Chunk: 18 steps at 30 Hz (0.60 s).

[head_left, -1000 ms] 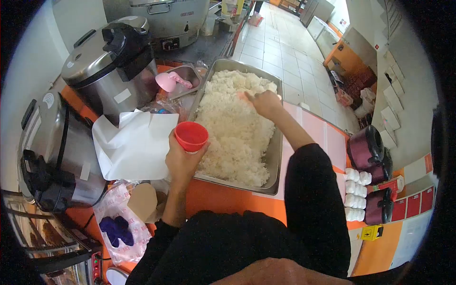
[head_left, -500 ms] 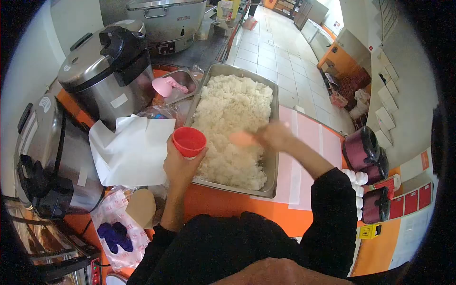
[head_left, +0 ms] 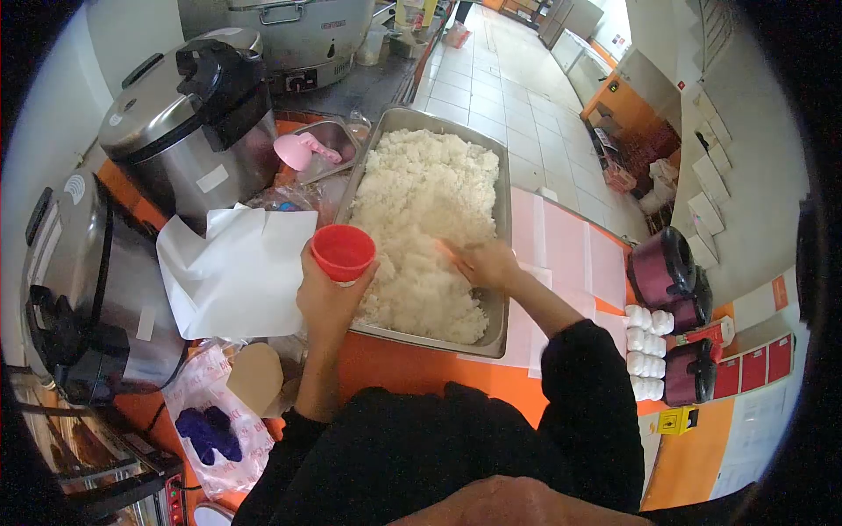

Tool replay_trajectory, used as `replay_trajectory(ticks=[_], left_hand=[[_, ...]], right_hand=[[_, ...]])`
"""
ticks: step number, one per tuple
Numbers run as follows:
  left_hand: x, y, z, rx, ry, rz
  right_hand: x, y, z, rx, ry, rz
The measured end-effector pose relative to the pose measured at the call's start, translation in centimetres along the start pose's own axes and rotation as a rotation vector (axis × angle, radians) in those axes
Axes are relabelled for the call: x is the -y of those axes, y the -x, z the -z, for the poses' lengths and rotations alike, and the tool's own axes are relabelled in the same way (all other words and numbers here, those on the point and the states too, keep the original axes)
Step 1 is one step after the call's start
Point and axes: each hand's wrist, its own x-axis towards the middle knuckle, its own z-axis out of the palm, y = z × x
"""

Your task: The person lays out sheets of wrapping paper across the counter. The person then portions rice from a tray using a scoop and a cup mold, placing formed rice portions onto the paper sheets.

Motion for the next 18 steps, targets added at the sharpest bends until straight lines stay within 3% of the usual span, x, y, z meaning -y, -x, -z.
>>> replay_trajectory(ticks=[1,4,7,8,10,13,16,18], left_hand=[[0.1,0.0,0.0,-0.019,0.000,0.000],[-0.1,0.0,0.4,-0.007,-0.038,0.010],[0.1,-0.1,0.3,0.011,-0.004,-0.024],[0.1,-0.1,0.2,0.004,-0.012,-0.024],[0.1,-0.1,0.1,-0.006,-0.027,-0.031],[0.0,-0.1,0.1,-0.003,-0.037,-0.006],[-0.3,0.0,0.4,0.005,-0.042,0.005],[-0.3,0.1,0.4,0.002,-0.036,0.011]], right_hand=[[0.5,0.8,-0.3,-0.104,-0.029,0.079],[-1.2,2.7,4.0,-0.037,0.069,0.119],[-0.3,4.8,11.3,-0.124,0.169,0.036],[0.5,5.0,11.4,0.003,0.175,0.105],[3.5,5.6,10.8,0.254,0.185,0.237],[4.0,3.7,2.6,0.200,0.303,0.475],[1.9,0.8,1.4,-0.039,0.338,0.452],[0.9,-1.3,1.7,-0.032,0.392,0.366]])
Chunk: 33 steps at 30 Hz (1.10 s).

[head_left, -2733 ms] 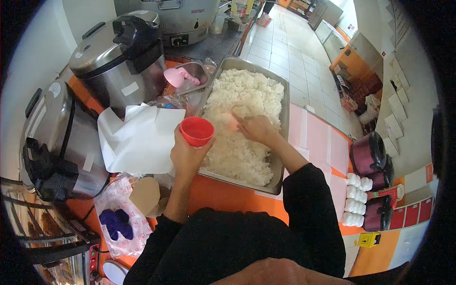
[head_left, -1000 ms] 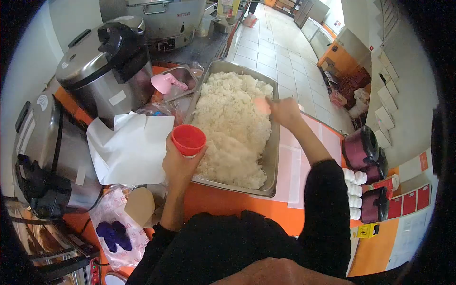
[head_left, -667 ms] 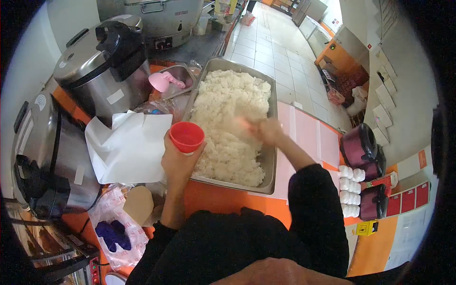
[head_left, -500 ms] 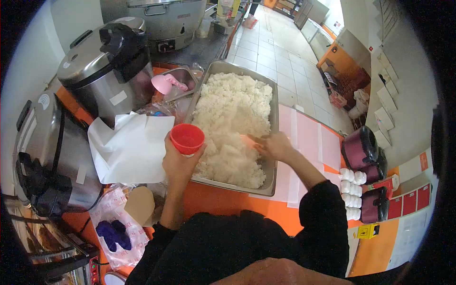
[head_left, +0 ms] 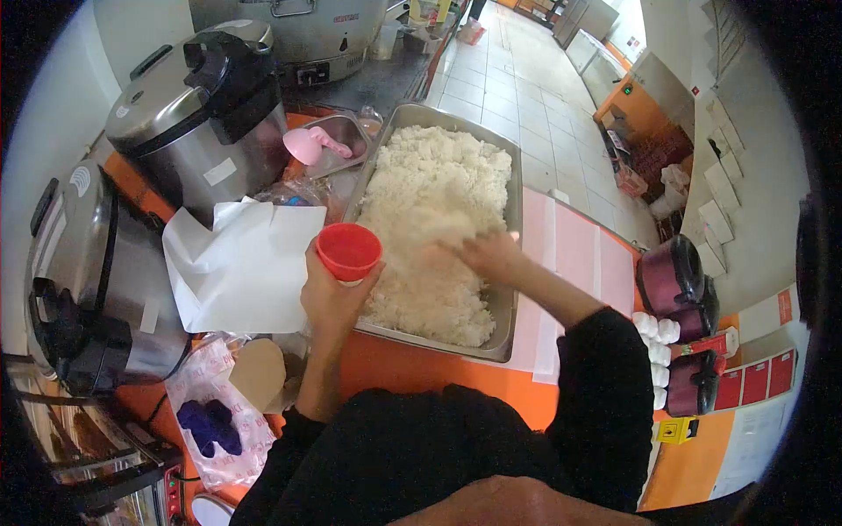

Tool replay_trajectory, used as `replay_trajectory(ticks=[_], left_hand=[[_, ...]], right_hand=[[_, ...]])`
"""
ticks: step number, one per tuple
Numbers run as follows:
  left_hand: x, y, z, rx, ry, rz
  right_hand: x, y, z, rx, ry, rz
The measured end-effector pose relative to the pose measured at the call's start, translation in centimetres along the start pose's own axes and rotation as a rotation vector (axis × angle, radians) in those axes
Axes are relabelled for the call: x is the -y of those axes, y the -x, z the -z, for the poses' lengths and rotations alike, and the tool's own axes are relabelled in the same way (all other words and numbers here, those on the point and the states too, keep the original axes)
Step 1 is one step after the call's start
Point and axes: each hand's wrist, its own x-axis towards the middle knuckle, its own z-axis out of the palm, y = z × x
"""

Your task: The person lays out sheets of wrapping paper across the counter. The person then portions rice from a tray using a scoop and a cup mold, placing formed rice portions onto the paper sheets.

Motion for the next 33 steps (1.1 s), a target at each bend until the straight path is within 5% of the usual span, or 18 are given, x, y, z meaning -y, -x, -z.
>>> replay_trajectory(ticks=[2,5,11,14,18,20,26,29,33], left_hand=[[0.2,-0.1,-0.1,-0.010,0.004,-0.019],[0.6,-0.1,-0.3,-0.021,-0.015,-0.034],[0.0,-0.2,-0.2,-0.017,0.027,-0.006],[-0.1,-0.1,-0.2,-0.034,0.056,-0.017],[-0.2,0.1,-0.2,-0.057,0.052,-0.017],[-0.2,-0.1,-0.1,-0.057,0.050,-0.014],[0.1,-0.1,-0.1,-0.048,0.111,0.015],[0.0,-0.2,-0.1,-0.056,0.095,0.021],[0.0,-0.3,0.0,-0.060,0.093,0.039]], right_hand=[[-2.1,-2.2,0.4,0.062,0.003,-0.088],[-3.9,-3.6,1.3,-0.206,0.029,-0.128],[-0.3,-8.2,1.3,-0.167,-0.227,-0.232],[-0.2,-6.8,-2.2,-0.203,-0.386,-0.142],[2.7,-2.9,0.3,0.017,-0.376,-0.166],[2.5,-0.6,-0.7,-0.166,-0.414,-0.035],[2.6,1.2,8.5,-0.129,-0.291,-0.075],[8.2,-1.5,5.3,-0.241,-0.189,0.077],[4.7,-5.6,3.0,-0.258,-0.087,-0.147]])
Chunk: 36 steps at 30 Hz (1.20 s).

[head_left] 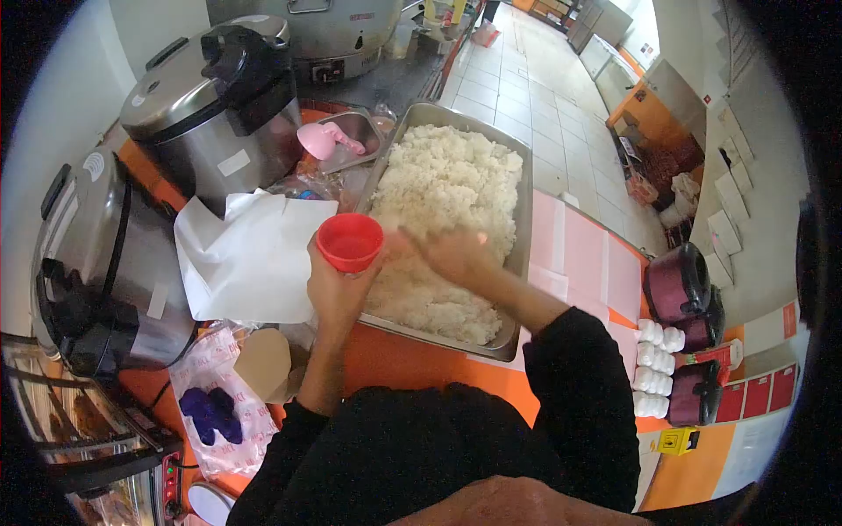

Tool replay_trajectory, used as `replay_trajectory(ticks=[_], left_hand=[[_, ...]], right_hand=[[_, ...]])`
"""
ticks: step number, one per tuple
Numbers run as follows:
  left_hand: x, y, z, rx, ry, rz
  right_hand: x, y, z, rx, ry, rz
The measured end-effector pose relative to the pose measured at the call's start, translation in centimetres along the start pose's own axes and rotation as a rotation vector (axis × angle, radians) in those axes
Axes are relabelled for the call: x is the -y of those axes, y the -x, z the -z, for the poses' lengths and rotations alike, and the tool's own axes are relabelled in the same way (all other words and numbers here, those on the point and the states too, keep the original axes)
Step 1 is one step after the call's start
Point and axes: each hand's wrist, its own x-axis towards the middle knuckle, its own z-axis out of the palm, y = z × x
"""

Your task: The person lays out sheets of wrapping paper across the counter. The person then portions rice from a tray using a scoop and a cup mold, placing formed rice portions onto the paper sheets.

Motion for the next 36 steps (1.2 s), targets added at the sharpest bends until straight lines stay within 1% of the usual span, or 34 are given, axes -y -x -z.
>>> replay_trajectory(ticks=[1,3,6,11,15,18,21,24,27,28,30,33,36], left_hand=[[0.0,0.1,0.1,0.013,0.000,0.015],[0.1,0.3,0.3,0.015,0.001,-0.002],[-0.1,0.0,0.0,-0.009,-0.013,0.002],[0.6,-0.1,-0.5,-0.055,0.030,-0.036],[0.7,-0.3,-0.4,-0.086,0.109,-0.046],[1.0,-0.3,-0.4,-0.089,0.175,-0.049],[1.6,-0.3,-0.5,-0.098,0.175,-0.053],[1.2,-0.3,-0.4,-0.101,0.138,-0.044],[1.4,-0.2,-0.6,-0.098,0.135,-0.043],[1.6,-0.2,-0.7,-0.097,0.140,-0.049],[1.3,-0.1,-0.6,-0.089,0.111,-0.041],[1.1,-0.1,-0.4,-0.081,0.100,-0.042],[1.0,0.2,-0.2,-0.075,0.080,-0.037]], right_hand=[[-1.2,-1.0,-1.1,-0.053,0.079,-0.090],[-5.1,-4.4,-1.6,0.086,-0.160,-0.173],[-4.2,-6.2,-0.8,0.044,-0.130,-0.109],[-3.8,-4.3,-4.3,0.099,-0.253,-0.032],[-0.8,-1.9,-1.7,0.125,-0.367,-0.008],[0.2,0.0,-1.5,0.057,-0.419,0.168],[-2.4,1.2,2.9,0.164,-0.216,0.240],[-4.1,2.0,6.7,0.191,-0.113,-0.018],[0.4,2.2,9.4,0.452,-0.009,0.139],[2.0,2.5,8.4,0.347,-0.057,0.205],[4.5,2.8,4.1,0.130,-0.148,0.332],[1.4,1.3,0.5,-0.049,-0.091,0.178],[-2.8,-1.2,-1.7,0.123,-0.076,0.001]])
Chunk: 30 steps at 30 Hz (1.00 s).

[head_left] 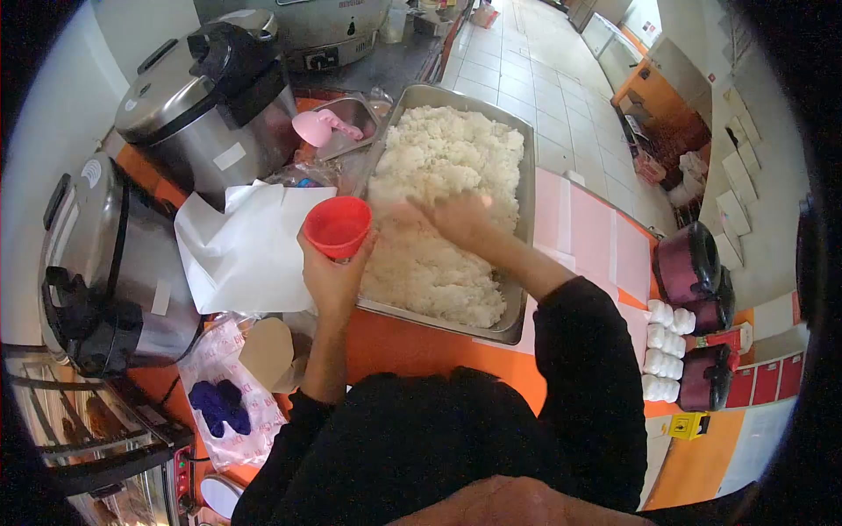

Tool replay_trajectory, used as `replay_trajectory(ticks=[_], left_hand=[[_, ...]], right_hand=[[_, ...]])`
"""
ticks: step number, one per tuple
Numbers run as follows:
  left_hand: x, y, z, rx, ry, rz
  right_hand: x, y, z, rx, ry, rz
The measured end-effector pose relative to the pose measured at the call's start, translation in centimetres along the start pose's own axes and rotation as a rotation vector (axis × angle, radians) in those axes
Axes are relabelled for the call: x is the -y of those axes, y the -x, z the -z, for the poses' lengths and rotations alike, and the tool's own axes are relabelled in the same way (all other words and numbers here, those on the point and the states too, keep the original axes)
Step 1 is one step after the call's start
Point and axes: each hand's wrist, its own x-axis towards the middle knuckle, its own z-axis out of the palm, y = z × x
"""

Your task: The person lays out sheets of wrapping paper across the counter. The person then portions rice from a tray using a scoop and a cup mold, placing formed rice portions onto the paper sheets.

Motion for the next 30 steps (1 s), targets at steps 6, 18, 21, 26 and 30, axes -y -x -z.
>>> replay_trajectory(ticks=[6,18,21,26,30], left_hand=[[-0.4,0.1,0.0,0.010,0.023,0.000],[0.5,-0.4,-0.2,0.002,0.019,-0.047],[0.0,-0.2,-0.3,0.006,0.001,-0.036],[-0.4,0.1,-0.3,0.004,-0.072,-0.050],[-0.5,0.3,-0.3,0.002,-0.073,-0.041]], right_hand=[[3.2,-1.3,0.5,0.094,-0.270,-0.206],[-0.1,8.2,3.7,0.194,-0.267,-0.081],[-4.6,7.4,3.3,0.396,-0.149,-0.371],[-0.2,7.2,-3.4,0.001,-0.323,-0.451],[2.4,8.7,1.7,0.041,-0.417,-0.367]])
